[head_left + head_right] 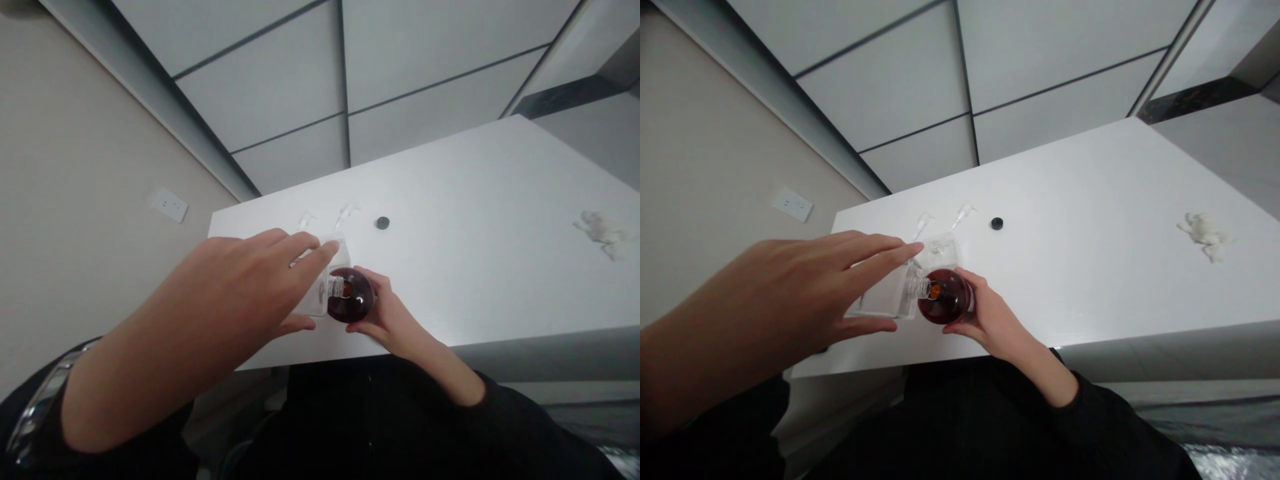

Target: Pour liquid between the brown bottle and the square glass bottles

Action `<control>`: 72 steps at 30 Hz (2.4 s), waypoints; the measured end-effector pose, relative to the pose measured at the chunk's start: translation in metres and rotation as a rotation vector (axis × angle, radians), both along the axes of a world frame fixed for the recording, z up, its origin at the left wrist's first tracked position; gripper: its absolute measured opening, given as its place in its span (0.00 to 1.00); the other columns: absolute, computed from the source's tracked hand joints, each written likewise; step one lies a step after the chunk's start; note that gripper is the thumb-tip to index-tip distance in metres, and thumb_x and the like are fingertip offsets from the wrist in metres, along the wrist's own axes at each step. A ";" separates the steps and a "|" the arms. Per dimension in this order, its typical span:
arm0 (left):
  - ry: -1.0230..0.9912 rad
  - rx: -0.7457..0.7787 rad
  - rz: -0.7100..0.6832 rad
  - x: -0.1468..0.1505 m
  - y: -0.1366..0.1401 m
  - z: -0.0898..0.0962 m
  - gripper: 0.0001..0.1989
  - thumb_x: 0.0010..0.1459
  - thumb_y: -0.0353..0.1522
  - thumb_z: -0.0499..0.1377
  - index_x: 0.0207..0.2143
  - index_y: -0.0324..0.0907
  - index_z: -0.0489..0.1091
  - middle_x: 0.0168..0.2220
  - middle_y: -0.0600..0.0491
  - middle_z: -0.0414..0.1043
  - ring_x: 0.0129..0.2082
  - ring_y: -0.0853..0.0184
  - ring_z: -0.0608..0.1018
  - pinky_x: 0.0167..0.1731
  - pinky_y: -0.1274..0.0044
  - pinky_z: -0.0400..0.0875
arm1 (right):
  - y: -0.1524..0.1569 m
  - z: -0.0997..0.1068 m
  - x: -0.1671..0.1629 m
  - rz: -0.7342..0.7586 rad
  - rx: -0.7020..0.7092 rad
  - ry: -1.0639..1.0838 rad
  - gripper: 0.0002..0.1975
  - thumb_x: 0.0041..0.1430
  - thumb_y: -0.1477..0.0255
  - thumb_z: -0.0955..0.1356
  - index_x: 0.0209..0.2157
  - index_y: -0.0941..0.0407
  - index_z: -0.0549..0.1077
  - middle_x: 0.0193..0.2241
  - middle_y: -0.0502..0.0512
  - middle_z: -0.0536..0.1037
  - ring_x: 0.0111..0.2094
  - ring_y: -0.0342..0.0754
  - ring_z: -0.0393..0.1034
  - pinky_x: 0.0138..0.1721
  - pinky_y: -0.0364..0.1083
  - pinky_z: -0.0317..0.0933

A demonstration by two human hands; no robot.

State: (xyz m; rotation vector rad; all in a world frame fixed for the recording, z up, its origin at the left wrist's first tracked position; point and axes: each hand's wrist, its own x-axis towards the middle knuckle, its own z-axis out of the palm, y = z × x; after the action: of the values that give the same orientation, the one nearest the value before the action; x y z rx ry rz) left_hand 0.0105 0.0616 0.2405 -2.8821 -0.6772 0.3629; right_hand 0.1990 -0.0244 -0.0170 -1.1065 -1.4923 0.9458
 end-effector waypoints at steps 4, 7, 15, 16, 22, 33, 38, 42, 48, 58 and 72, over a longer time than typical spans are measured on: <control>0.017 0.043 -0.035 0.000 -0.001 0.001 0.26 0.67 0.39 0.67 0.65 0.45 0.71 0.58 0.42 0.81 0.49 0.49 0.85 0.42 0.64 0.82 | -0.001 -0.001 0.000 0.001 -0.015 0.008 0.47 0.61 0.51 0.78 0.72 0.49 0.55 0.68 0.71 0.71 0.69 0.69 0.69 0.68 0.70 0.64; 0.023 0.050 -0.032 0.001 -0.001 0.001 0.27 0.67 0.37 0.67 0.66 0.45 0.70 0.58 0.42 0.81 0.50 0.49 0.85 0.42 0.64 0.82 | -0.001 -0.002 0.000 0.001 -0.009 0.017 0.47 0.61 0.50 0.77 0.71 0.49 0.55 0.68 0.72 0.70 0.69 0.69 0.69 0.68 0.71 0.64; 0.034 0.052 -0.048 0.003 -0.001 0.004 0.27 0.67 0.36 0.66 0.66 0.45 0.70 0.58 0.42 0.81 0.49 0.49 0.85 0.43 0.62 0.82 | -0.001 -0.001 -0.001 0.013 -0.013 0.025 0.46 0.62 0.49 0.76 0.71 0.49 0.55 0.68 0.72 0.70 0.69 0.68 0.68 0.69 0.70 0.63; 0.036 0.063 -0.059 0.002 -0.001 0.004 0.28 0.66 0.35 0.67 0.67 0.45 0.70 0.58 0.42 0.81 0.49 0.49 0.85 0.42 0.62 0.82 | -0.001 -0.001 -0.001 0.014 -0.016 0.028 0.46 0.62 0.49 0.76 0.71 0.49 0.55 0.68 0.72 0.70 0.69 0.68 0.69 0.69 0.70 0.63; -0.007 0.004 -0.005 0.003 -0.001 0.003 0.25 0.69 0.38 0.65 0.66 0.47 0.72 0.58 0.43 0.81 0.51 0.50 0.85 0.45 0.64 0.82 | 0.000 0.000 -0.001 0.007 0.000 0.017 0.46 0.62 0.48 0.76 0.71 0.50 0.56 0.68 0.71 0.71 0.69 0.68 0.68 0.69 0.70 0.63; -0.009 0.035 -0.034 0.006 -0.003 0.003 0.23 0.68 0.33 0.65 0.65 0.45 0.74 0.57 0.42 0.82 0.51 0.51 0.85 0.45 0.65 0.82 | 0.000 0.000 -0.001 0.004 0.008 0.018 0.45 0.62 0.49 0.76 0.72 0.49 0.56 0.68 0.71 0.70 0.69 0.68 0.68 0.69 0.70 0.63; 0.004 0.068 -0.068 0.007 -0.003 0.004 0.24 0.67 0.29 0.65 0.64 0.44 0.74 0.56 0.42 0.83 0.50 0.50 0.85 0.45 0.64 0.83 | 0.000 0.000 0.000 0.011 -0.012 0.030 0.46 0.62 0.50 0.77 0.71 0.49 0.55 0.68 0.71 0.70 0.69 0.69 0.68 0.69 0.70 0.63; -0.002 0.076 -0.083 0.006 -0.002 0.004 0.23 0.68 0.29 0.63 0.64 0.45 0.74 0.55 0.43 0.83 0.51 0.50 0.86 0.45 0.64 0.83 | 0.000 -0.001 0.000 0.011 -0.034 0.044 0.46 0.61 0.50 0.77 0.72 0.49 0.56 0.69 0.71 0.71 0.69 0.68 0.68 0.69 0.70 0.63; -0.002 0.108 -0.127 0.010 -0.003 0.005 0.24 0.65 0.25 0.62 0.62 0.41 0.75 0.52 0.42 0.84 0.49 0.50 0.86 0.44 0.62 0.84 | 0.001 0.000 -0.001 0.006 -0.006 0.051 0.46 0.61 0.50 0.77 0.71 0.49 0.56 0.69 0.70 0.70 0.70 0.68 0.68 0.69 0.70 0.63; -0.003 0.114 -0.108 0.010 -0.005 0.004 0.22 0.66 0.26 0.62 0.62 0.43 0.76 0.52 0.43 0.84 0.49 0.51 0.86 0.44 0.63 0.83 | 0.000 0.000 -0.001 0.011 -0.020 0.036 0.46 0.62 0.49 0.77 0.71 0.49 0.55 0.69 0.71 0.71 0.69 0.67 0.69 0.68 0.69 0.64; -0.035 0.095 -0.088 0.005 -0.006 0.001 0.24 0.66 0.28 0.65 0.64 0.46 0.75 0.54 0.44 0.84 0.53 0.51 0.85 0.47 0.64 0.83 | -0.001 0.001 0.000 -0.001 -0.016 0.021 0.46 0.61 0.54 0.79 0.72 0.48 0.57 0.68 0.69 0.72 0.69 0.68 0.69 0.68 0.69 0.64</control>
State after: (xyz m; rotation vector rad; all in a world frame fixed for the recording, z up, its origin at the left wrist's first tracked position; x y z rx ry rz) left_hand 0.0158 0.0554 0.2418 -2.8224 -0.5547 0.2621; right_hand 0.1986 -0.0254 -0.0162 -1.1060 -1.4692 0.9676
